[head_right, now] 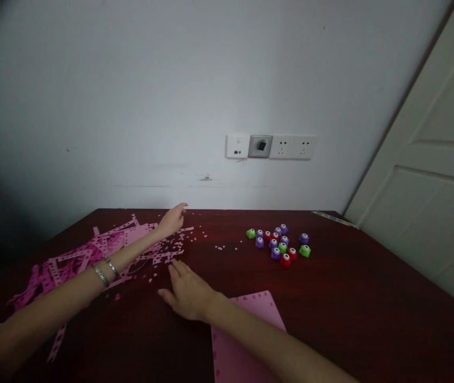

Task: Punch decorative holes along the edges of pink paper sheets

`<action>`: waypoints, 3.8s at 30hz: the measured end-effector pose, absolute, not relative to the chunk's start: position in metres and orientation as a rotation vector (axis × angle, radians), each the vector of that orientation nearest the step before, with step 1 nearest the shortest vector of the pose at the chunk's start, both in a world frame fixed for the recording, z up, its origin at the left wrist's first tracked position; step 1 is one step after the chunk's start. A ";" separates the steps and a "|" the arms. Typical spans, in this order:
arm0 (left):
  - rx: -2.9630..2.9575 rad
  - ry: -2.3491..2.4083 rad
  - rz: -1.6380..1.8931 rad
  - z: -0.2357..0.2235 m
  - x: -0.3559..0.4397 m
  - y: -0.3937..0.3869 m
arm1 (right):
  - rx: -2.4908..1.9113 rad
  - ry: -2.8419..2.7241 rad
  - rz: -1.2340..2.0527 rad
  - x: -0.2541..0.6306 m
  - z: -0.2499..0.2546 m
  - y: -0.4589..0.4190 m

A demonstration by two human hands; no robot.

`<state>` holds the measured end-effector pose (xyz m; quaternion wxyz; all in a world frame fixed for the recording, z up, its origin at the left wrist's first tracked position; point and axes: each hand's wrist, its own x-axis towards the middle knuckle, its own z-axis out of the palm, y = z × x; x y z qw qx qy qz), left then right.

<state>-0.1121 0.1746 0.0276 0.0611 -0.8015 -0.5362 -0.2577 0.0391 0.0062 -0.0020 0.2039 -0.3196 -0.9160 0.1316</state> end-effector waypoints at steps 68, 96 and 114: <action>-3.091 -1.394 -1.067 -0.020 -0.019 0.236 | -1.373 -2.178 0.234 0.196 -0.029 0.212; -3.204 -0.592 -0.363 -0.019 -0.038 0.118 | -1.799 -1.946 0.034 0.260 -0.007 0.186; -3.070 -1.459 -0.349 0.031 -0.054 0.058 | -1.360 -2.724 0.708 0.198 0.037 -0.002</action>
